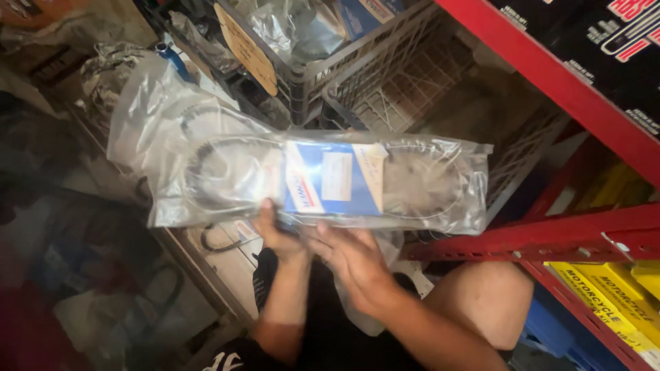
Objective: The person sorts and organizes various motorcycle parts, including drive belts in plastic packaging and mechanical components, by moving them between crates and shelves.
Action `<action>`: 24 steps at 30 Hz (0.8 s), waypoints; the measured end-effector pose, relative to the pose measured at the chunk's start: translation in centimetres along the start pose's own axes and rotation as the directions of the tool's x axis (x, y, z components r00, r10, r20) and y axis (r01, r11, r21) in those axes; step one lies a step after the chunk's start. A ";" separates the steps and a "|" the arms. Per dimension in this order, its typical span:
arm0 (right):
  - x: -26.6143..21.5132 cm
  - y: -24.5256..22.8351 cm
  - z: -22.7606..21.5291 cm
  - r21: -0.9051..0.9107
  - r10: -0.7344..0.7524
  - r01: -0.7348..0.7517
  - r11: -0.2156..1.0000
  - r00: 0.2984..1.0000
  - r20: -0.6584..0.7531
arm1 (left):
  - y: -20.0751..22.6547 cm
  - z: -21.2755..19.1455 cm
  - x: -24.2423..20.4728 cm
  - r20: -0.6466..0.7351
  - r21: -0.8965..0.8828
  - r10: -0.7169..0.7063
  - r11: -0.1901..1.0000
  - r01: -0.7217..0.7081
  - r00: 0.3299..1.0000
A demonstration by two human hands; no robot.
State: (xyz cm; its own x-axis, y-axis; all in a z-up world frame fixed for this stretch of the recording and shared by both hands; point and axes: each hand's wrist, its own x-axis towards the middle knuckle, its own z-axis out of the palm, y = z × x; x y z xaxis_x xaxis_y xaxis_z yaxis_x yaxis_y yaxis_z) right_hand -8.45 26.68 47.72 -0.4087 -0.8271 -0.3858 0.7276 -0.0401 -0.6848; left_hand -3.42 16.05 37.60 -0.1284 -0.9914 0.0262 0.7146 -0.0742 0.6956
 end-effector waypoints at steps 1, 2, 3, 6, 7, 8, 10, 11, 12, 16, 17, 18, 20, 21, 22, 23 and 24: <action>-0.4 -0.3 -0.8 -0.144 0.104 -0.105 0.984 0.994 -0.018 | 1.0 -0.1 0.9 -0.047 -0.069 -0.094 0.994 0.090 0.994; -1.0 -0.9 -1.6 -0.143 0.100 -0.101 0.985 0.995 -0.017 | 1.7 -0.2 1.9 -0.080 -0.144 -0.186 0.974 0.173 0.979; -2.0 -1.8 -2.6 -0.425 0.075 0.008 0.905 0.981 0.180 | 2.2 -0.2 2.6 -0.076 -0.144 -0.185 0.974 0.173 0.980; -6.3 -4.6 -5.1 -0.877 -0.281 0.376 0.300 0.913 0.296 | 3.2 -1.1 3.7 -0.062 -0.284 -0.145 0.951 0.122 0.988; -6.0 -5.1 -5.4 -0.849 -0.603 0.496 0.181 0.738 0.303 | 3.5 -1.5 4.0 -0.042 -0.274 -0.145 0.953 0.128 0.989; -5.5 -5.2 -5.3 -0.826 -0.838 0.563 0.027 0.463 0.288 | 3.7 -1.9 3.9 -0.026 -0.261 -0.148 0.956 0.137 0.989; -5.0 -8.0 -6.0 -0.913 -0.841 0.393 -0.110 0.453 0.296 | 3.7 -1.9 4.0 -0.010 -0.261 -0.139 0.956 0.132 0.990; -4.0 -8.6 -5.8 -0.915 -0.844 0.389 -0.109 0.450 0.291 | 3.8 -1.6 3.9 0.005 -0.262 -0.124 0.957 0.121 0.992; -3.0 -8.9 -5.6 -0.902 -0.811 0.432 0.003 0.528 0.250 | 3.9 -1.1 3.7 0.017 -0.264 -0.126 0.956 0.126 0.992; -2.4 -6.0 -4.8 -0.871 -0.814 0.483 0.089 0.539 0.216 | 4.1 2.3 1.7 0.020 -0.273 -0.193 0.943 0.191 0.981; -2.2 -5.2 -4.9 -0.874 -0.821 0.477 0.089 0.532 0.207 | 3.8 3.0 1.0 0.016 -0.313 -0.221 0.925 0.215 0.975; -2.0 -4.3 -4.9 -0.885 -0.830 0.460 0.068 0.519 0.205 | 3.6 3.5 0.5 0.028 -0.306 -0.230 0.924 0.228 0.973; -2.0 -3.8 -5.6 -0.898 -0.846 0.437 0.052 0.497 0.193 | 2.9 4.2 -0.3 0.105 -0.282 -0.138 0.946 0.162 0.985; -2.1 -4.0 -6.0 -0.891 -0.848 0.444 0.093 0.505 0.164 | 2.7 4.3 -0.4 0.118 -0.278 -0.145 0.945 0.172 0.982; -2.2 -4.1 -6.4 -0.882 -0.848 0.453 0.131 0.512 0.137 | 2.5 4.3 -0.5 0.104 -0.290 -0.179 0.936 0.202 0.978; -2.2 -4.1 -6.6 -0.884 -0.854 0.449 0.132 0.504 0.129 | 2.4 4.4 -0.5 0.090 -0.302 -0.213 0.925 0.231 0.973; -2.4 -4.1 -7.0 -0.833 -0.877 0.543 0.107 0.447 0.178 | 2.3 4.2 -0.4 0.098 -0.300 -0.220 0.924 0.239 0.971</action>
State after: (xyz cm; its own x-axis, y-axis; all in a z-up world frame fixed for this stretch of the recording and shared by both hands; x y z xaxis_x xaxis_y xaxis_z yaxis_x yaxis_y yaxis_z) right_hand -14.28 32.70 47.11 -0.7225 -0.4339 0.5382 -0.6026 0.0138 -0.7979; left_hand -4.63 16.78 42.23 -0.3493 -0.9353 -0.0567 0.8352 -0.3382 0.4336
